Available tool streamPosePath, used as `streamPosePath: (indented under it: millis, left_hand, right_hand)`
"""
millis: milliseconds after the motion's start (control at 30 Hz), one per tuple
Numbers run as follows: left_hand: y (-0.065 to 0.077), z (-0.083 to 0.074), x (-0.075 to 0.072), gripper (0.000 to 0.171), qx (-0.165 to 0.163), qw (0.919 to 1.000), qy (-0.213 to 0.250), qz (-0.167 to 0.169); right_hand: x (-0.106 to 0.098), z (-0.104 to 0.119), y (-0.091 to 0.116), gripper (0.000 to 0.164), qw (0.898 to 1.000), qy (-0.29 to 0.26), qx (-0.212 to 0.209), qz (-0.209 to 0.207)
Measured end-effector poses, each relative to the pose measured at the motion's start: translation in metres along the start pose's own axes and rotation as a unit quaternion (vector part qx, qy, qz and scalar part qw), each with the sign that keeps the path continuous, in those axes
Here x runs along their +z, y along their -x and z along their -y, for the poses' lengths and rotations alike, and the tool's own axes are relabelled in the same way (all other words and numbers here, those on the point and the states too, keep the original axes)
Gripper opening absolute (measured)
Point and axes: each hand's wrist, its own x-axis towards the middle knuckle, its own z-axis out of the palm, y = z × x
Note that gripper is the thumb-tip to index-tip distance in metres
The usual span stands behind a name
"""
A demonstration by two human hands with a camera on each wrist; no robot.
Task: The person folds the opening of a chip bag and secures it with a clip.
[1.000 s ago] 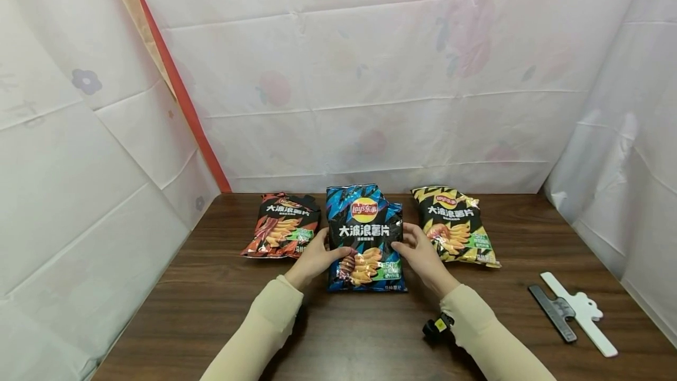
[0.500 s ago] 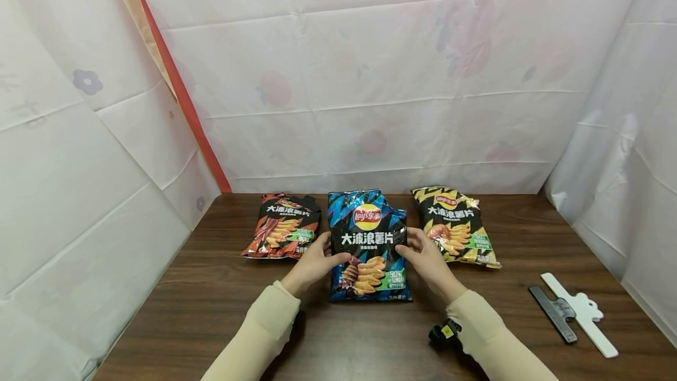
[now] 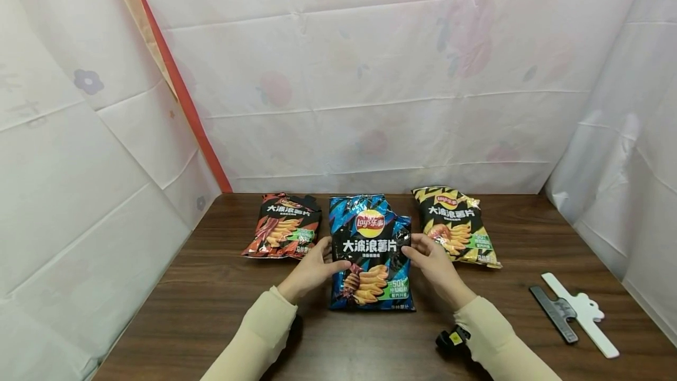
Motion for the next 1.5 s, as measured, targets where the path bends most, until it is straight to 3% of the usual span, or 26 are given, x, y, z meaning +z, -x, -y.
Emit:
streamPosePath:
  millis: [367, 700, 1033, 1500]
  left_hand:
    - [0.008, 0.0, 0.001, 0.096, 0.012, 0.9998, 0.003, 0.018]
    - [0.01, 0.003, 0.001, 0.091, 0.024, 0.9995, -0.009, 0.017]
    - [0.015, 0.001, 0.003, 0.096, 0.025, 0.999, 0.027, 0.025]
    - [0.018, -0.002, 0.002, 0.096, 0.025, 0.9983, 0.034, 0.041]
  right_hand:
    - [-0.004, 0.006, 0.005, 0.039, 1.0, -0.004, 0.013, -0.009]
    - [-0.009, 0.013, 0.0, 0.051, 1.0, 0.004, 0.014, -0.013]
    - [-0.002, 0.014, -0.005, 0.039, 0.999, -0.025, 0.005, -0.048]
    - [0.003, 0.016, 0.001, 0.027, 0.995, -0.065, 0.0, -0.081]
